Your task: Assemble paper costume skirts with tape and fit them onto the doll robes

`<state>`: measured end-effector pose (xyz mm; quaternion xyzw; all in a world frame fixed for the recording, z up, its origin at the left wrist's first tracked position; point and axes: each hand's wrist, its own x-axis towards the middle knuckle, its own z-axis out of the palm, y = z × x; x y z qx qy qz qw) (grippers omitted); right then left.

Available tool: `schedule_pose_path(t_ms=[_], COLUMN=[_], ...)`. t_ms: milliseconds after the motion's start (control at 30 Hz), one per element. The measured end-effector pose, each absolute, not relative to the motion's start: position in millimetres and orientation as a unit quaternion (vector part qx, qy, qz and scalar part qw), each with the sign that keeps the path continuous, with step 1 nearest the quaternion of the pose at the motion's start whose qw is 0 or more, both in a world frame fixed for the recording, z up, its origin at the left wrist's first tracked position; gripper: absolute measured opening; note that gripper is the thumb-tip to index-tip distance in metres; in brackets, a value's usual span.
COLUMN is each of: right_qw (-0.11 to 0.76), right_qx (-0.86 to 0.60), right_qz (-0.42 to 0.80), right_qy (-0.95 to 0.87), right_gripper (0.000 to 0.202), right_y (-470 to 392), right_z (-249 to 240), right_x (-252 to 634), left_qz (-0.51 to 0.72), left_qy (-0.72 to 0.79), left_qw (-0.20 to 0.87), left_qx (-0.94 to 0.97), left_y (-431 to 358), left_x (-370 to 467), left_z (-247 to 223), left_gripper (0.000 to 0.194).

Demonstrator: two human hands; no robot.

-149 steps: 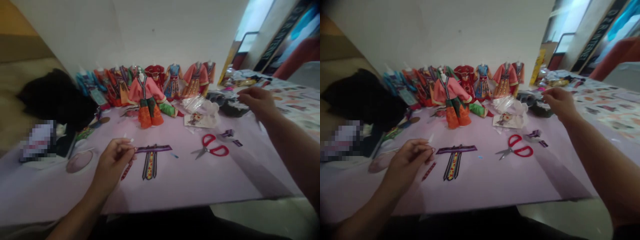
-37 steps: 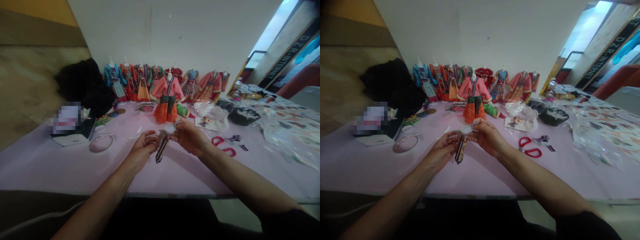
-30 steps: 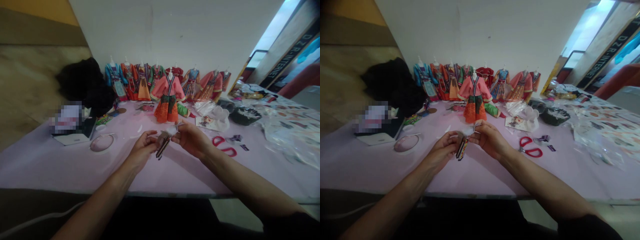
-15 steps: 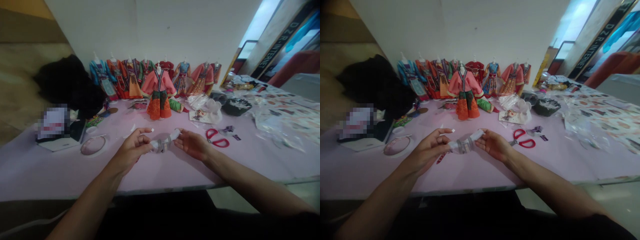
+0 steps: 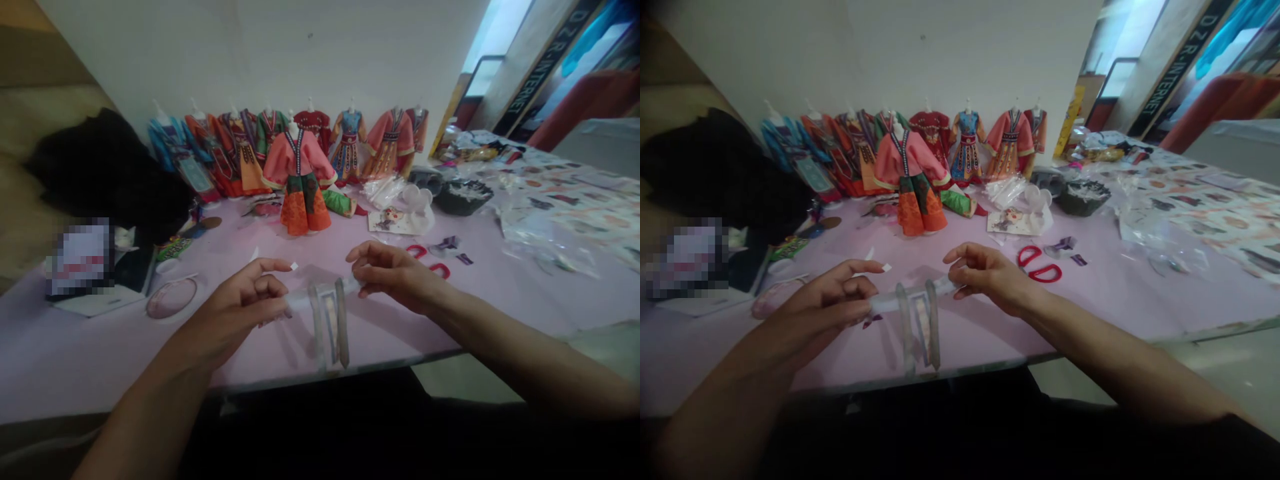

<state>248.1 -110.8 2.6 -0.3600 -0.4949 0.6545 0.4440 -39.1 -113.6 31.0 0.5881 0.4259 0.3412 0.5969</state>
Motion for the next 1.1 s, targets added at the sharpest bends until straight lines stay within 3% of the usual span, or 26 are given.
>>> schedule_pose_path(t_ms=[267,667,900,1000,1100], right_qw=[0.354,0.290,0.332,0.377,0.424], right_qx=[-0.488,-0.510,-0.490,-0.483,-0.458], right_qz=[0.361,0.259,0.195,0.196,0.236], right_qy=[-0.711,-0.768,-0.782,-0.766,-0.745], right_gripper=[0.021,0.016,0.022,0.023,0.020], right_y=[-66,-45,-37,-43,-56], right_z=[-48,-49,-50,-42,-33], right_x=[241,236,252,255,248], left_qz=[0.346,0.410,0.444,0.455,0.459], left_qy=[0.554,0.560,0.546,0.496,0.434], left_qw=[0.325,0.308,0.392,0.498,0.628], left_qx=[0.684,0.651,0.592,0.547,0.453], left_y=[-89,-79,-87,-92,-97], left_x=[-26,-26,-25,-19,-11], left_z=[-27,-36,-20,-14,-5], left_gripper=[0.030,0.034,0.032,0.026,0.033])
